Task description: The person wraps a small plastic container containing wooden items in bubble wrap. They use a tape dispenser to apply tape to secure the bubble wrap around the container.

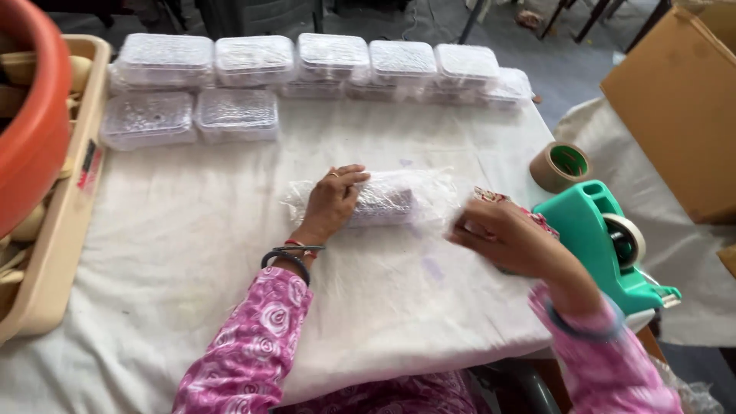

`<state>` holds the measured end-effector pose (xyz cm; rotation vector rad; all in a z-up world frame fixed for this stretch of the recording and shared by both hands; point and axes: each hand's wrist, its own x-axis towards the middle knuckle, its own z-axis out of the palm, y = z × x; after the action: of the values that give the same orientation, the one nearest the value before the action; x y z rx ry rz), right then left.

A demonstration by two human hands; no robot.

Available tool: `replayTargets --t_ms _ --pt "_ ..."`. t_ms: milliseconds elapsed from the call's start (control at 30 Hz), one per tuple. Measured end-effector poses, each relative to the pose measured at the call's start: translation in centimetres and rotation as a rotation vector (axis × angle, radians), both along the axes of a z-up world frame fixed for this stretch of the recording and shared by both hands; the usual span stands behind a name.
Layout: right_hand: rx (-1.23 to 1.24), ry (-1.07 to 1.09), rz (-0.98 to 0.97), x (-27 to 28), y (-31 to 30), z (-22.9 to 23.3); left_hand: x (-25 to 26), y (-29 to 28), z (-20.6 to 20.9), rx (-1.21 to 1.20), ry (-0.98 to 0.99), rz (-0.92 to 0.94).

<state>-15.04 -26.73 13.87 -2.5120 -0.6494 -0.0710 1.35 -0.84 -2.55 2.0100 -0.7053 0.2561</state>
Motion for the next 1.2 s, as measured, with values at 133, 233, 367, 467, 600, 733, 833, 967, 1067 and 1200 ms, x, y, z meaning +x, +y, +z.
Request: replayTargets --t_ms 133,233,367,467,600,733,833,967,1067,1200 --pt "-0.121 0.064 0.081 9.8 4.7 -0.8 0.0 -0.1 0.5 0.024 0.035 0.021" --pt "-0.229 0.075 0.139 14.4 5.8 -2.4 0.2 -0.2 0.1 0.030 0.049 0.026" --pt "-0.433 0.181 0.108 17.4 6.3 -3.7 0.3 -0.3 0.1 0.029 0.049 0.013" --pt "-0.507 0.219 0.112 18.7 6.4 -4.7 0.4 -0.3 0.2 0.027 0.063 0.002" --pt "-0.549 0.258 0.109 20.0 6.4 -5.6 0.2 -0.1 0.5 0.036 0.061 -0.013" --pt "-0.482 0.306 0.137 21.8 6.0 -5.8 -0.3 0.1 1.5 0.041 0.096 -0.012" --pt "-0.389 0.342 0.168 22.8 4.8 -6.9 -0.3 0.1 1.4 0.032 0.103 -0.018" --pt "-0.231 0.363 0.117 23.2 2.2 -10.3 -0.2 0.1 1.2 0.017 0.108 -0.020" --pt "-0.143 0.340 0.018 22.6 1.0 -11.3 -0.2 0.1 1.5 0.018 0.120 -0.020" --pt "-0.156 0.291 -0.121 22.5 -2.4 -12.4 0.0 0.1 0.8 0.014 0.078 -0.026"
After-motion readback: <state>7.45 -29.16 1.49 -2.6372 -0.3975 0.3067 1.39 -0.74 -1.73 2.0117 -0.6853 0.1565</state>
